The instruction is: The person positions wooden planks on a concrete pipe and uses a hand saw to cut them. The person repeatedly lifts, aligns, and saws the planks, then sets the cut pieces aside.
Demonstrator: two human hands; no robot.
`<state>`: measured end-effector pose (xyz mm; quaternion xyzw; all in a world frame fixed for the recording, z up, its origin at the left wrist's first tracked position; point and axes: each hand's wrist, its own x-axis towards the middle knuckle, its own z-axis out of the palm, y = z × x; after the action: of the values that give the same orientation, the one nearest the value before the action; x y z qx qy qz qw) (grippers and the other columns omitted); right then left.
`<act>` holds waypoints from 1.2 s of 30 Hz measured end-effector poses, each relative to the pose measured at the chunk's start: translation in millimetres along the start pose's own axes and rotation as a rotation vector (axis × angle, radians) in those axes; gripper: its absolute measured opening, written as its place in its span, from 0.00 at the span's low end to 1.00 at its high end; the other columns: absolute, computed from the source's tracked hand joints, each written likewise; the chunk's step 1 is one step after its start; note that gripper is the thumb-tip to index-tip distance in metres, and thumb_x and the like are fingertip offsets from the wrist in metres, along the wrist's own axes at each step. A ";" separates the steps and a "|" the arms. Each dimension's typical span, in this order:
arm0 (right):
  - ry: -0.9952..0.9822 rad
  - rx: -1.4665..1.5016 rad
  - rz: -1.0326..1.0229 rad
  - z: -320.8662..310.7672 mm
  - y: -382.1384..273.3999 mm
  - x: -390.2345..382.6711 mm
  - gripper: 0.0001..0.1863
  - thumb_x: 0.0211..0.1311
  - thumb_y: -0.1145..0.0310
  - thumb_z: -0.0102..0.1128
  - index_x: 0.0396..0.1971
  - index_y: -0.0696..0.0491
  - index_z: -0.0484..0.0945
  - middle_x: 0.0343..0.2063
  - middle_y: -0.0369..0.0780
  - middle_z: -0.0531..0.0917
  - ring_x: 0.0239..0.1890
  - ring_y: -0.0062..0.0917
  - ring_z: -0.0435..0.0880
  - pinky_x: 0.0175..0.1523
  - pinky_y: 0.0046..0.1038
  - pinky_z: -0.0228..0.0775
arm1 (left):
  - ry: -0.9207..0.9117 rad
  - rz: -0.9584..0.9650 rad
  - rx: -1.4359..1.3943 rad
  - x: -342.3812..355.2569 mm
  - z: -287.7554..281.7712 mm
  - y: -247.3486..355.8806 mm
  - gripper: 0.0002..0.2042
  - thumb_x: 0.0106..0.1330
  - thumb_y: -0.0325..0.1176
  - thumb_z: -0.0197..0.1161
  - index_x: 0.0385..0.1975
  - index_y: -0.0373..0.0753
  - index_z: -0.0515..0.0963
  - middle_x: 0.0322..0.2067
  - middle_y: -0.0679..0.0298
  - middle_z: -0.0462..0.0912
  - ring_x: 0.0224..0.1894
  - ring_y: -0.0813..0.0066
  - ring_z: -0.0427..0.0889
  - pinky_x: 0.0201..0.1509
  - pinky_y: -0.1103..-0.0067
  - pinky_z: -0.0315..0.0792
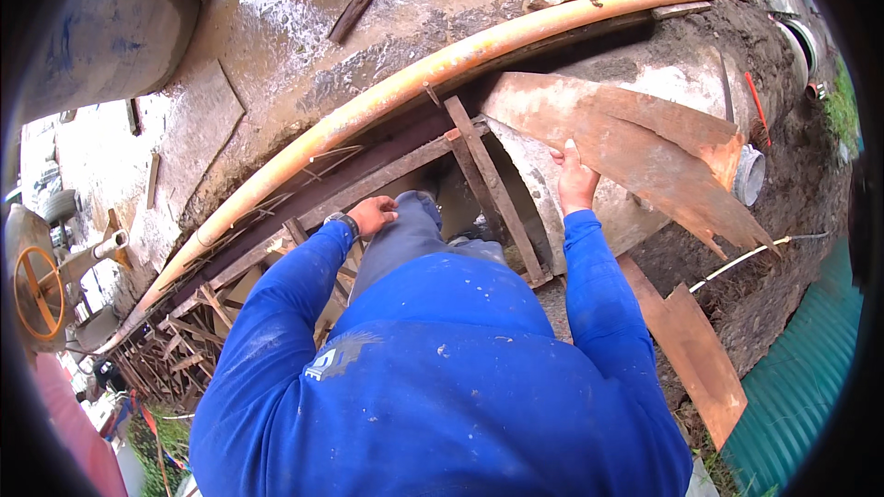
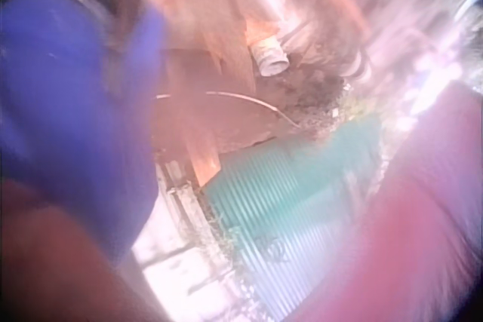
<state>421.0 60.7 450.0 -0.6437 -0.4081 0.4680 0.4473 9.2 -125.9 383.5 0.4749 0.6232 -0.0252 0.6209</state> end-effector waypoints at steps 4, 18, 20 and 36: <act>0.053 0.043 -0.029 4.2 -21.0 -10.7 0.14 0.74 0.71 0.60 0.52 0.65 0.76 0.42 0.44 0.85 0.33 0.29 0.89 0.40 0.29 0.85 | -0.002 -0.052 -0.106 -0.6 -5.0 -13.1 0.23 0.70 0.39 0.66 0.62 0.35 0.78 0.58 0.53 0.85 0.62 0.63 0.82 0.68 0.70 0.73; -0.005 0.014 -0.132 8.1 -94.1 5.0 0.10 0.73 0.71 0.62 0.44 0.64 0.80 0.32 0.41 0.86 0.28 0.26 0.88 0.34 0.28 0.82 | -0.039 0.043 0.010 19.2 -10.3 3.5 0.23 0.71 0.41 0.66 0.61 0.35 0.78 0.54 0.53 0.87 0.58 0.60 0.84 0.65 0.69 0.75; -0.027 -0.022 -0.137 10.0 -108.8 11.1 0.10 0.73 0.71 0.63 0.43 0.64 0.81 0.32 0.41 0.86 0.27 0.25 0.87 0.33 0.27 0.81 | -0.044 0.039 0.005 19.8 -11.2 4.2 0.23 0.71 0.41 0.66 0.61 0.35 0.78 0.55 0.53 0.86 0.58 0.60 0.84 0.65 0.69 0.75; -0.116 -0.306 -0.501 22.6 -209.9 65.3 0.15 0.70 0.63 0.67 0.40 0.62 0.85 0.29 0.41 0.89 0.26 0.24 0.85 0.32 0.30 0.75 | -0.146 0.176 0.067 14.5 -54.2 63.6 0.24 0.72 0.41 0.65 0.65 0.38 0.76 0.59 0.51 0.82 0.61 0.59 0.82 0.66 0.67 0.75</act>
<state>391.7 182.7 631.9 -0.5551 -0.6450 0.3118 0.4225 11.4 -49.2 419.8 0.5453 0.5311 -0.0259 0.6481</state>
